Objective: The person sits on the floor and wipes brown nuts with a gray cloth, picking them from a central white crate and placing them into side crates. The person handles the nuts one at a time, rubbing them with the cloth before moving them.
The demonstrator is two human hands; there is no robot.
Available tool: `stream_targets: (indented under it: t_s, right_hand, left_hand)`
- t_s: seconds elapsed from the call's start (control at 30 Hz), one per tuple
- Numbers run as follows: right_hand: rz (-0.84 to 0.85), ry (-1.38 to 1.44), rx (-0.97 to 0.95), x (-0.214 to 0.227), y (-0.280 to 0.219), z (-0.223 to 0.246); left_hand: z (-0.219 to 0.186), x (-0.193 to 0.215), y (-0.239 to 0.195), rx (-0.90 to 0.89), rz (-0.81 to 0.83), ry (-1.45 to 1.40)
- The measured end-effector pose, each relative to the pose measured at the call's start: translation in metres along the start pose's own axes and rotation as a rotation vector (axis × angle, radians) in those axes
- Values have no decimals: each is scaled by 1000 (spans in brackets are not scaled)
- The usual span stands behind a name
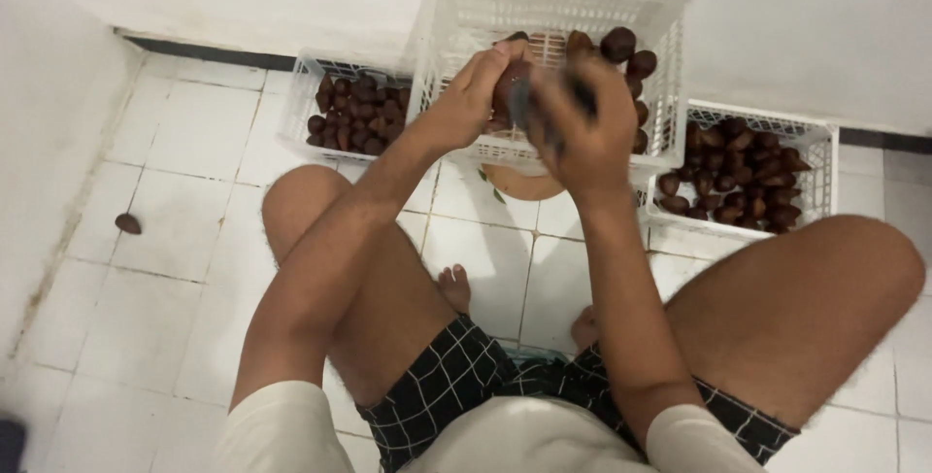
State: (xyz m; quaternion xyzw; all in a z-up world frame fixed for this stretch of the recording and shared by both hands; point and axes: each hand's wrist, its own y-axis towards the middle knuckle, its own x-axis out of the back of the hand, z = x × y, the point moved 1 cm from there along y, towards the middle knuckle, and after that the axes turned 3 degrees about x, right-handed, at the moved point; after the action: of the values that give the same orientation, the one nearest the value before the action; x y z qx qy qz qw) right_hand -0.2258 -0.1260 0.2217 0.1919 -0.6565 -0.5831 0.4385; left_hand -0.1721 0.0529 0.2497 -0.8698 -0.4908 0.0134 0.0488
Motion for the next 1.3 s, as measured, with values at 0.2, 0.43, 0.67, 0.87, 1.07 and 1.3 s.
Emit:
stream_targets:
  t_s: [0.2,0.43,0.67,0.87,1.07,1.3]
  right_hand:
    - [24,-57,-709,20,-4,-33]
    - [-175,95,-514,50,40,10]
    - [-222,74,-493,64,53,26]
    - [-282,86,-433,59,56,37]
    - [-167,6,-322,30,36,23]
    - [-197,-81,-699,33,9,-14]
  left_hand:
    - [7,4,15,55,-17,106]
    - [5,-8,20,-134,111,74]
    - [-48,-33,2,-329,158,73]
    - [-26,-47,1,-547,101,-205]
    - [-6,-53,12,-540,50,-179]
    - [35,-49,67,-380,67,-338]
